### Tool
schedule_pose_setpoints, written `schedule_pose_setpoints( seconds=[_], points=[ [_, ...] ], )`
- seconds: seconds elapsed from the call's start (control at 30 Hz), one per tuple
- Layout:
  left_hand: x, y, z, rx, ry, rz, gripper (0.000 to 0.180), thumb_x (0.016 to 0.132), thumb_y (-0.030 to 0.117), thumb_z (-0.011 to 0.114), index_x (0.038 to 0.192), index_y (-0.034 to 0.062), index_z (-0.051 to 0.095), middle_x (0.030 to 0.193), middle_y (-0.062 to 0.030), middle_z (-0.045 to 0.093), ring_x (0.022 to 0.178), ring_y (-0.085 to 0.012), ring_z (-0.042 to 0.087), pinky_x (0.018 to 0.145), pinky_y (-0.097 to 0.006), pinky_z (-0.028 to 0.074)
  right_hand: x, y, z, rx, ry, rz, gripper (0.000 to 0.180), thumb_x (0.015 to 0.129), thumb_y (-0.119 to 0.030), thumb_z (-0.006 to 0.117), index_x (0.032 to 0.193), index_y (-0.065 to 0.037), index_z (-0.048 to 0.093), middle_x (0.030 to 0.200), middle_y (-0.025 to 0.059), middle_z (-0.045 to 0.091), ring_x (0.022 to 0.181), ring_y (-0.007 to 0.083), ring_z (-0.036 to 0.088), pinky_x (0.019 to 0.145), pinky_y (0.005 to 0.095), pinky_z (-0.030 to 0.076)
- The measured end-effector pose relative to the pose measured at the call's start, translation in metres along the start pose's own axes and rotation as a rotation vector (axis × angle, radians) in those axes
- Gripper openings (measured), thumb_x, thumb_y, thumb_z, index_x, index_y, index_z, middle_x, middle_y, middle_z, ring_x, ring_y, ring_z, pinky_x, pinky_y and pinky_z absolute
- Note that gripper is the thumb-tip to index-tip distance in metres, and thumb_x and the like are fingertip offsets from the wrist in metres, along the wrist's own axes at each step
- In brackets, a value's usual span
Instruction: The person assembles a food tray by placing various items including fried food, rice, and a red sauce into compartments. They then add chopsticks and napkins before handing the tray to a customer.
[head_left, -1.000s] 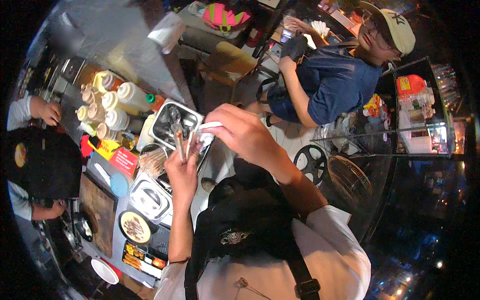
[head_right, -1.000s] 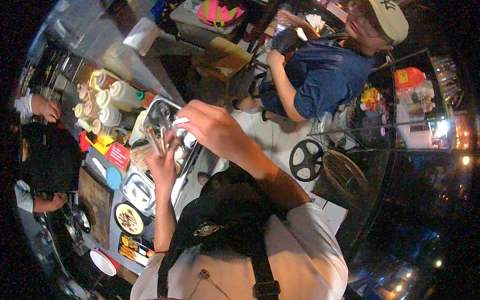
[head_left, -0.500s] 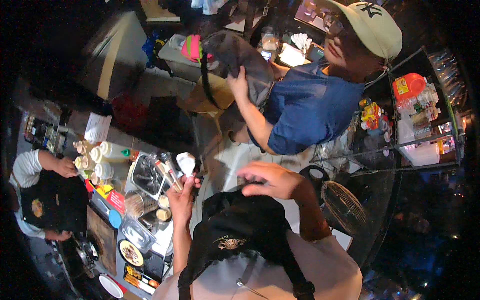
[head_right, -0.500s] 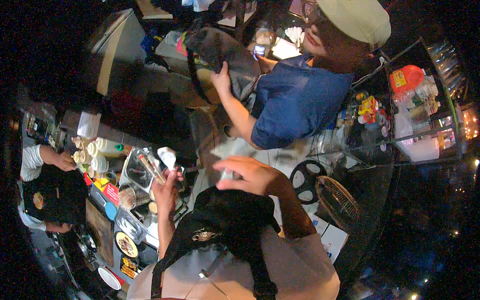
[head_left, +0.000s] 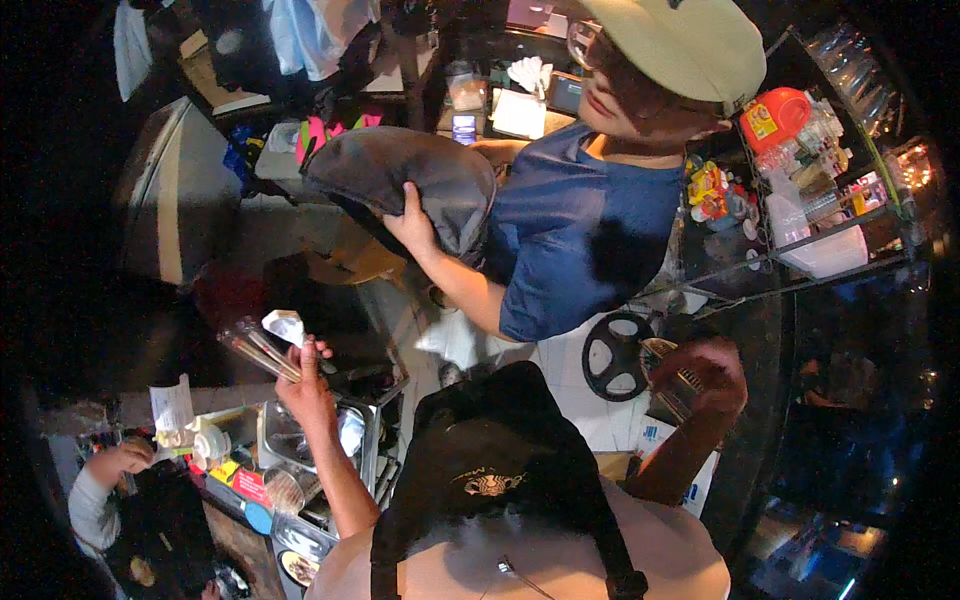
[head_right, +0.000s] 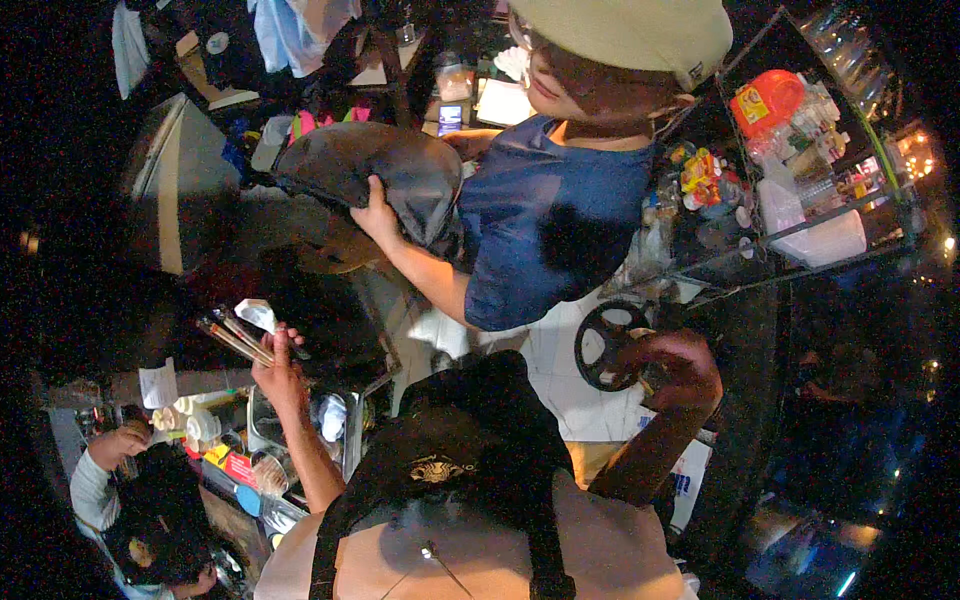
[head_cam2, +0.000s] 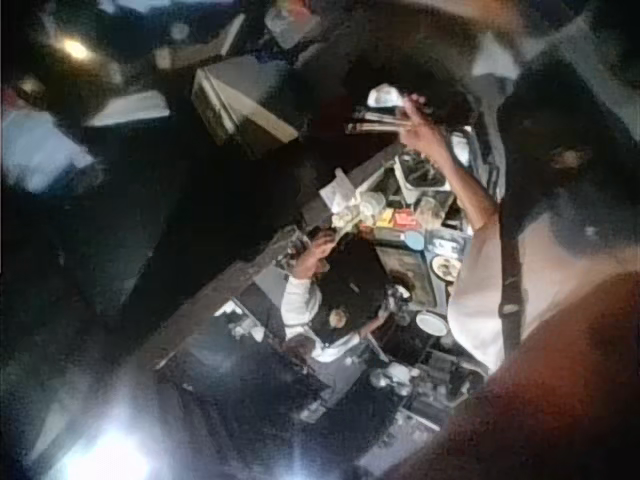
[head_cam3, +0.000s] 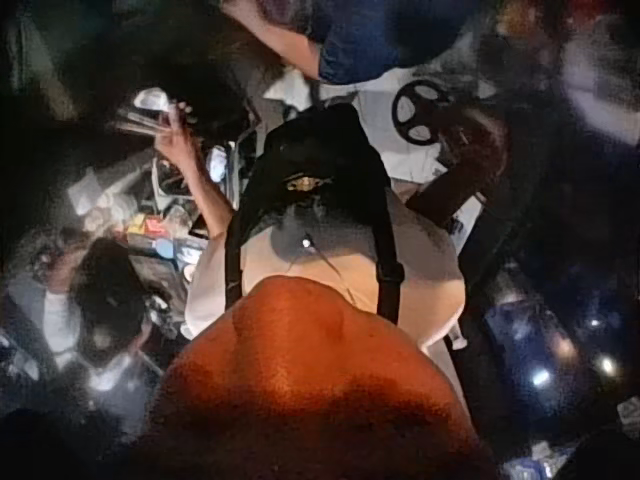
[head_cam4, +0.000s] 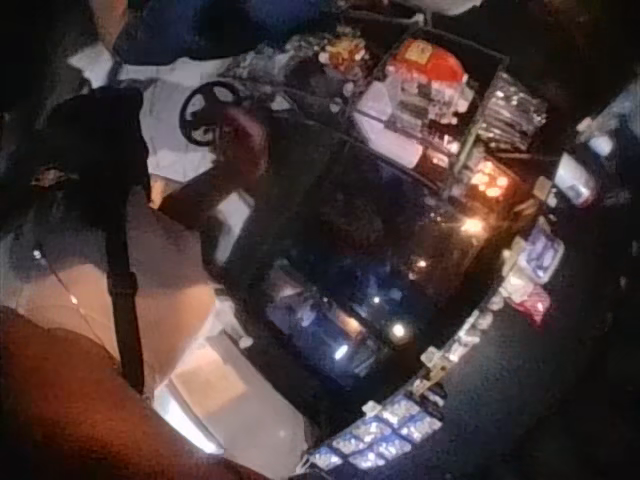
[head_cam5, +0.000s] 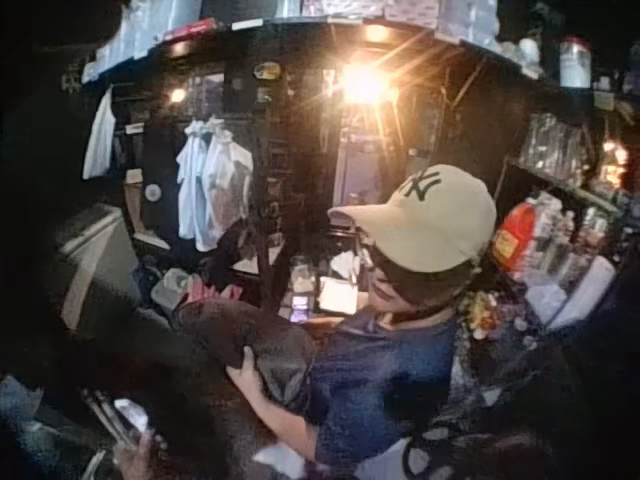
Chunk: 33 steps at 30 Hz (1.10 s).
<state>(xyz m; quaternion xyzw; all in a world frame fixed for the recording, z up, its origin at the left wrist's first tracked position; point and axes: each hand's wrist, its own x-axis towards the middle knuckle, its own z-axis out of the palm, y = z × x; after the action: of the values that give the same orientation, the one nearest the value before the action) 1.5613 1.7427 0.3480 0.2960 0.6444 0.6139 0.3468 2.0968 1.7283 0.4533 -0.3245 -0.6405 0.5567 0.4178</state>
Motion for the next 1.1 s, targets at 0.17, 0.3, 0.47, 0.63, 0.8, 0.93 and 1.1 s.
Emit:
schedule_pose_setpoints(
  seconds=[0.17, 0.3, 0.47, 0.63, 0.8, 0.93, 1.1],
  points=[
    [0.006, 0.013, 0.024, -0.089, 0.087, 0.069, 0.023, 0.101, 0.017, 0.064, 0.113, -0.0019, 0.065, 0.094, -0.0058, 0.068, 0.08, -0.011, 0.063, 0.063, -0.021, 0.041, -0.014, 0.023, -0.043, 0.047, 0.518, 0.009, 0.056, 0.085, -0.04, 0.075, 0.12, 0.001, 0.061, 0.099, 0.0147, 0.07, 0.085, 0.0228, 0.068, 0.075, 0.034, 0.054],
    [-0.016, 0.036, 0.039, -0.052, 0.127, 0.031, 0.021, 0.1, 0.015, 0.064, 0.112, -0.002, 0.064, 0.095, -0.0072, 0.068, 0.084, -0.013, 0.064, 0.069, -0.024, 0.047, 0.02, 0.043, -0.09, 0.099, 0.571, 0.1, 0.045, 0.093, -0.038, 0.07, 0.117, -0.001, 0.062, 0.092, 0.009, 0.069, 0.079, 0.0158, 0.065, 0.07, 0.0284, 0.051],
    [-0.051, 0.044, 0.069, -0.118, 0.243, 0.107, 0.019, 0.099, 0.014, 0.065, 0.114, 0.0011, 0.064, 0.097, -0.0066, 0.069, 0.085, -0.0141, 0.065, 0.073, -0.025, 0.049, 0.062, 0.095, -0.174, 0.143, 0.695, 0.183, 0.024, 0.098, -0.026, 0.066, 0.109, -0.004, 0.065, 0.089, 0.0047, 0.069, 0.077, 0.0128, 0.065, 0.069, 0.0252, 0.051],
    [-0.101, 0.07, 0.129, -0.152, 0.357, 0.081, 0.019, 0.099, 0.021, 0.066, 0.11, 0.007, 0.061, 0.095, -0.0044, 0.067, 0.085, -0.0105, 0.062, 0.066, -0.023, 0.048, 0.105, 0.135, -0.249, -0.061, 0.795, 0.331, 0.018, 0.096, -0.026, 0.068, 0.102, -0.009, 0.069, 0.088, -0.0004, 0.069, 0.075, 0.0073, 0.063, 0.065, 0.0203, 0.045],
    [-0.135, 0.075, 0.128, -0.048, 0.456, 0.084, 0.027, 0.098, 0.026, 0.068, 0.114, 0.006, 0.059, 0.1, -0.006, 0.064, 0.09, -0.0127, 0.06, 0.076, -0.027, 0.051, 0.163, 0.179, -0.277, -0.055, 0.712, 0.348, 0.021, 0.095, -0.028, 0.069, 0.1, -0.008, 0.07, 0.086, 0.002, 0.072, 0.071, 0.0087, 0.065, 0.061, 0.0238, 0.047],
    [-0.126, 0.088, 0.145, -0.007, 0.482, 0.189, 0.03, 0.099, 0.032, 0.066, 0.118, 0.0089, 0.06, 0.099, -0.0016, 0.065, 0.089, -0.0083, 0.059, 0.064, -0.021, 0.04, 0.214, 0.245, -0.281, -0.476, 0.671, 0.363, 0.025, 0.091, -0.029, 0.069, 0.092, -0.004, 0.073, 0.084, 0.0095, 0.075, 0.077, 0.02, 0.071, 0.07, 0.0325, 0.055],
    [-0.09, 0.078, 0.138, -0.017, 0.6, 0.087, 0.044, 0.097, 0.031, 0.07, 0.13, 0.0064, 0.055, 0.108, -0.0035, 0.063, 0.093, -0.0115, 0.06, 0.071, -0.025, 0.05, 0.269, 0.324, -0.276, -0.772, 0.529, 0.411, 0.025, 0.085, -0.029, 0.069, 0.086, -0.004, 0.075, 0.08, 0.0133, 0.074, 0.076, 0.026, 0.073, 0.072, 0.0381, 0.056]
  ],
)
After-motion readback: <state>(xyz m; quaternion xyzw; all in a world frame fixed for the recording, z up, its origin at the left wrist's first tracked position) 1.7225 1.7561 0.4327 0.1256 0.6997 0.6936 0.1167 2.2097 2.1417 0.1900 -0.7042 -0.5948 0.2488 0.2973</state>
